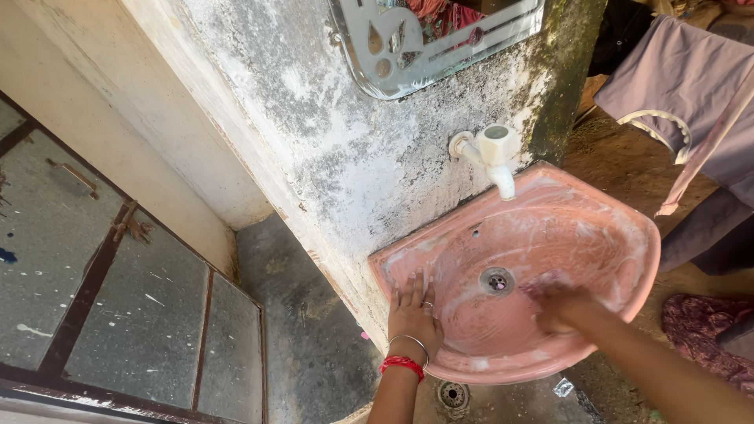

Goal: The person scrubs a pink bathroom sink with a small cloth, working in circular motions across the basin and around the drain. The person repeatedly wets the cloth and continues scrubbing the sink surface throughout the clip.

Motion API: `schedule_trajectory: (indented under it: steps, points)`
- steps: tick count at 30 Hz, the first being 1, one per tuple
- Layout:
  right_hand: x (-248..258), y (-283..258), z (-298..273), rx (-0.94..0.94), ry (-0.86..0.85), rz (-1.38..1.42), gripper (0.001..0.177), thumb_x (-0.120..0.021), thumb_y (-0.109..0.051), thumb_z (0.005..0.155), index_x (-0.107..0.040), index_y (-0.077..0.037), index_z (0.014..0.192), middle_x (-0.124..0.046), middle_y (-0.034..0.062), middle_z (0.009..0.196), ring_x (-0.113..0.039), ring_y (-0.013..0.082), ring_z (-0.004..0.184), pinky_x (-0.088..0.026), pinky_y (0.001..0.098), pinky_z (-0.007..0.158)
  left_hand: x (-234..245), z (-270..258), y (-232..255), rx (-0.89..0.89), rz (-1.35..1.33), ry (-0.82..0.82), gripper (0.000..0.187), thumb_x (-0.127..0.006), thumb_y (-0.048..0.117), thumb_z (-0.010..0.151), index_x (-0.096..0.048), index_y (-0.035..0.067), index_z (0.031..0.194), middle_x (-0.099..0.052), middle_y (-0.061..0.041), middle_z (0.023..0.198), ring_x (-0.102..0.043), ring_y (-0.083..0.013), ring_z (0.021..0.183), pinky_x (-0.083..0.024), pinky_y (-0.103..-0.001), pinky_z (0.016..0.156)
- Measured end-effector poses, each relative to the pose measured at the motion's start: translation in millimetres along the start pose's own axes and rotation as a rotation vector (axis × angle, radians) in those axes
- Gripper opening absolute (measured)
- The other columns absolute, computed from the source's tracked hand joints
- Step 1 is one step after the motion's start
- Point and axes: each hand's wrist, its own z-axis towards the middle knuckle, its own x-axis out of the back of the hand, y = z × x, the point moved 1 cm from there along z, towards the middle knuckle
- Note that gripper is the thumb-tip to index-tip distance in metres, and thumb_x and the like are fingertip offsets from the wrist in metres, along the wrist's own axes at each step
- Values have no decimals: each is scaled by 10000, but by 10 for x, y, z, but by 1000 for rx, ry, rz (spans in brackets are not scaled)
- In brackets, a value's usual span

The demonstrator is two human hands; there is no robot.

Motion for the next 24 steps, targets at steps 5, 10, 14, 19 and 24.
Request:
schedule_trajectory:
  steps: [5,10,14,19,24]
  points:
    - [-179,-451,-193,488,-14,297,607,-453,-341,1037,-287,-329,1620,-203,-52,1714,-132,225,1584,-162,487,1305,-16,2,1,15,-15,-17,748,-469,284,937,-202,95,1609,-1,-104,1719,-21,-261,1578,-18,-467,1258]
    - [-146,-128,-360,529,130,119,478,-405,-412,1058,-441,-383,1534,-459,-58,1582,-298,174,1512,-208,433,1292,-47,18,-2,32,2,-7,744,-458,241,942,-181,89,1615,17,-125,1723,-32,-273,1575,-56,-463,1244]
    - [40,261,-241,113,111,-100,584,-525,-363,1010,-374,-412,1572,-402,-61,1615,-354,193,1472,-336,389,1244,-41,46,17,52,3,14,748,-453,224,946,-162,84,1620,3,-124,1720,-47,-278,1569,-61,-453,1247]
    - [-61,46,201,208,117,46,662,-644,-263,974,-380,-298,1580,-306,-15,1656,-438,231,1429,-409,390,1187,-22,31,27,75,-2,21,749,-452,228,947,-149,101,1620,-31,-99,1715,-67,-260,1569,-63,-443,1251]
    - [-383,-648,375,797,40,521,514,-598,-287,970,-489,-180,1461,-590,72,1447,-595,255,1311,-464,394,1112,-4,37,28,93,-6,72,744,-446,231,955,-151,45,1612,-101,-89,1708,-105,-242,1567,-79,-433,1252]
